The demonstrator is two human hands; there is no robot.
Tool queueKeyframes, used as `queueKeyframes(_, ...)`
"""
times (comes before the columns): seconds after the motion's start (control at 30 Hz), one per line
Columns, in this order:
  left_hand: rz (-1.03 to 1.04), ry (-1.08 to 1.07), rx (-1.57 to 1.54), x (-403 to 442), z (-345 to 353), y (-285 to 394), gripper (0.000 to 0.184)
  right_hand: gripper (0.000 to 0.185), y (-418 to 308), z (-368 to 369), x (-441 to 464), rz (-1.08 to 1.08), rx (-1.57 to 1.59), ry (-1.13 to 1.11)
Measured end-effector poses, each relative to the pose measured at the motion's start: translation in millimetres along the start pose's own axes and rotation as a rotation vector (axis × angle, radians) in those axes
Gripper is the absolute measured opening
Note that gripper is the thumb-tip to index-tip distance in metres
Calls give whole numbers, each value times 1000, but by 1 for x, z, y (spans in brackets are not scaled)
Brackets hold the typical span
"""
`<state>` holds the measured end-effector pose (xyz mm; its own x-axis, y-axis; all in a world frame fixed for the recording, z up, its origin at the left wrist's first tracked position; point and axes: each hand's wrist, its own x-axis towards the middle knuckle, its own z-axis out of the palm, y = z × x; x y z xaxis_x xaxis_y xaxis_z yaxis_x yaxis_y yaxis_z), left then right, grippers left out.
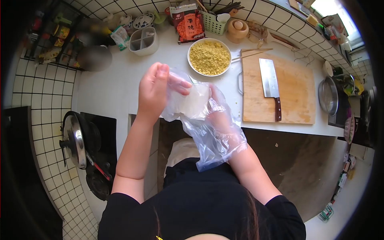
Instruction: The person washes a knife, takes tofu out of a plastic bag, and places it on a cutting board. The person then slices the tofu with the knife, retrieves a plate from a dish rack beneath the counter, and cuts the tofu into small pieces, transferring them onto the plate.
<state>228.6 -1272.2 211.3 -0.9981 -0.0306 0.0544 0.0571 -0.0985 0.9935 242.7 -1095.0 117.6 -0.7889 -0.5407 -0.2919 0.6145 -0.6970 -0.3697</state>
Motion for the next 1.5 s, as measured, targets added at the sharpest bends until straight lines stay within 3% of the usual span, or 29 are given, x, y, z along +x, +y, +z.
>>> queueKeyframes(0.3,-7,315,39,15,-31,21,30,51,-1,1,-9,-35,-67,-28)
queueKeyframes(0.5,-155,426,97,30,-82,-41,28,52,4,-1,-8,-17,-68,-36)
queueKeyframes(0.6,-443,137,408,30,-134,-90,29,53,4,0,-9,-10,-73,-42)
queueKeyframes(0.7,-532,-58,619,10,-122,-91,37,54,2,0,-13,-11,-82,-42)
queueKeyframes(0.87,-731,22,-257,-10,-70,-88,45,55,3,-3,-18,-14,-89,-42)
queueKeyframes(0.9,-737,16,-391,-11,-61,-86,44,55,4,-3,-19,-13,-88,-40)
queueKeyframes(1.0,-709,-51,-231,-11,-56,-111,41,56,8,-5,-20,-6,-75,-38)
queueKeyframes(1.13,-470,293,-311,-6,-56,-127,30,57,16,-7,-21,18,-39,-38)
queueKeyframes(1.23,-415,480,-275,0,-73,-127,25,58,22,-8,-19,50,-4,-44)
queueKeyframes(1.43,-302,642,-116,6,-85,-119,25,60,40,-19,-15,131,152,-77)
queueKeyframes(1.5,-317,667,134,14,-108,-140,25,61,47,-20,-15,184,230,-96)
